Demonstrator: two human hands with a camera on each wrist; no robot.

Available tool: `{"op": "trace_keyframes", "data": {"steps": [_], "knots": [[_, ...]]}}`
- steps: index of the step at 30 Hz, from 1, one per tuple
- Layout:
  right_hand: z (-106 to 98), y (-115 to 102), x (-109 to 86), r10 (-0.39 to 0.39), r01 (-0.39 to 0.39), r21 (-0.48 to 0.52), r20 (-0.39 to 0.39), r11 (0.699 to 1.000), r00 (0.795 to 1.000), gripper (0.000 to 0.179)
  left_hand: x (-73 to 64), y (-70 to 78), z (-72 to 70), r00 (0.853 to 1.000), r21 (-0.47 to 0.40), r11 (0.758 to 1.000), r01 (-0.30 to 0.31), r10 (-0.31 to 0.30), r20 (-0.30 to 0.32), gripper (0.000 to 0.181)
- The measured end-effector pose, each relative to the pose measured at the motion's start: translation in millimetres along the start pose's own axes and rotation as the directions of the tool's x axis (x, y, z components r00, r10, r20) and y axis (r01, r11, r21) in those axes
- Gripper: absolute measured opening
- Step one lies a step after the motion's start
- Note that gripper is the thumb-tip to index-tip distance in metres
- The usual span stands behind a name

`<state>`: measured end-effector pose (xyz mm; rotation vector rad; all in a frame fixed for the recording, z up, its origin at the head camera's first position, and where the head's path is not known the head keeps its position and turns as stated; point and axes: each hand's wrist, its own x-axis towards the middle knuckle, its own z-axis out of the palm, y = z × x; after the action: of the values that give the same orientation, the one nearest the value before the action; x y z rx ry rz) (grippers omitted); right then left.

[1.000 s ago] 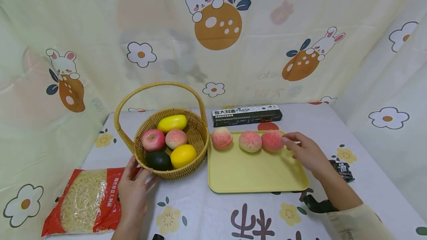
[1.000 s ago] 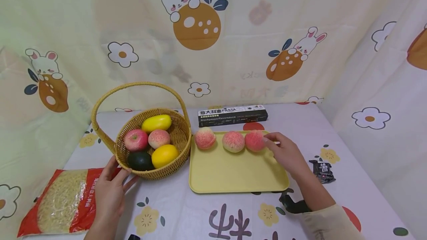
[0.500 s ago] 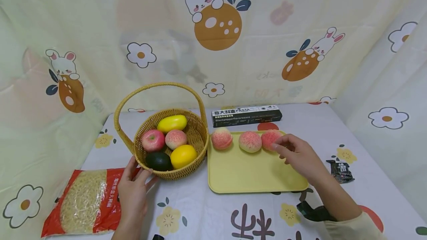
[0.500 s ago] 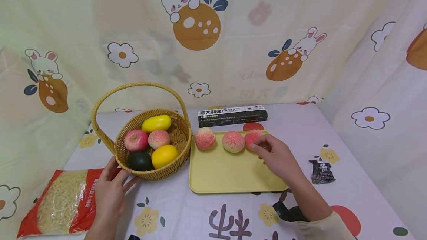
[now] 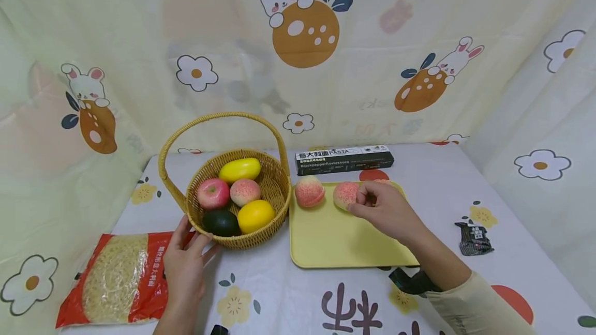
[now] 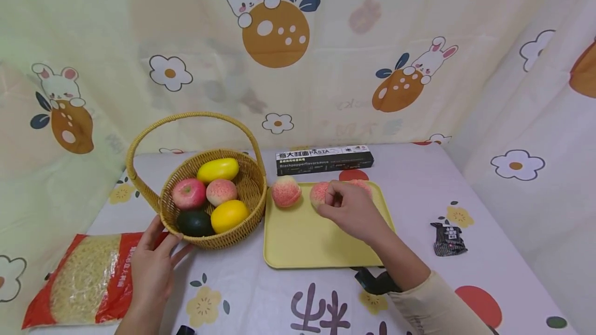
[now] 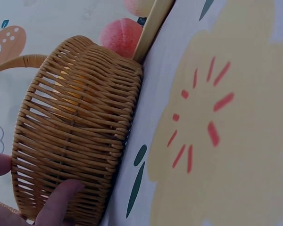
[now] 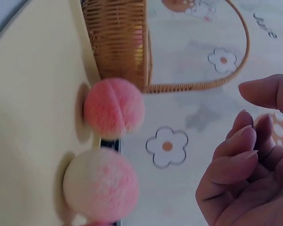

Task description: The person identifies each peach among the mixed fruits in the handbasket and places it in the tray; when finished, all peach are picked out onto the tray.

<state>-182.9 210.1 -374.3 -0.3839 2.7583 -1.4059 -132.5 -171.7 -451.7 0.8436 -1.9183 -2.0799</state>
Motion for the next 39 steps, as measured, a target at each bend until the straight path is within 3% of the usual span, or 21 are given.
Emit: {"op": "trace_keyframes", "data": {"steps": [5,11,17,21,28,39], "knots": [[14,-14,15.8,-0.079,0.079,-0.006,0.018,0.997,0.997,0.021,1.7,2.6,-0.4,1.0,-0.004,1.0,-0.006,0.006,-0.003,0.077],[29,-36,33.0,-0.095,0.096,-0.009,0.068,0.995,0.993,0.014,1.9,2.2,0.7,1.0,0.005,1.0,0.005,-0.005,-0.01,0.077],[46,-55,51.5,-0.154,0.154,0.011,0.127,0.988,0.98,0.011,1.6,0.4,0.9,1.0,0.005,1.0,0.017,-0.017,-0.003,0.078],[58,-65,64.7,-0.178,0.181,0.005,0.19,0.984,0.966,0.019,0.9,-1.0,1.1,1.0,0.003,1.0,0.012,-0.012,0.001,0.077],[77,-78,86.7,-0.132,0.171,-0.102,0.312,0.98,0.941,0.044,-0.9,-1.3,1.4,1.0,-0.006,1.0,-0.002,0.002,0.005,0.076],[96,-92,116.4,-0.085,0.148,-0.141,0.38,0.979,0.921,0.058,-1.3,-0.6,1.0,1.0,0.001,1.0,0.003,-0.003,0.005,0.078]]}}
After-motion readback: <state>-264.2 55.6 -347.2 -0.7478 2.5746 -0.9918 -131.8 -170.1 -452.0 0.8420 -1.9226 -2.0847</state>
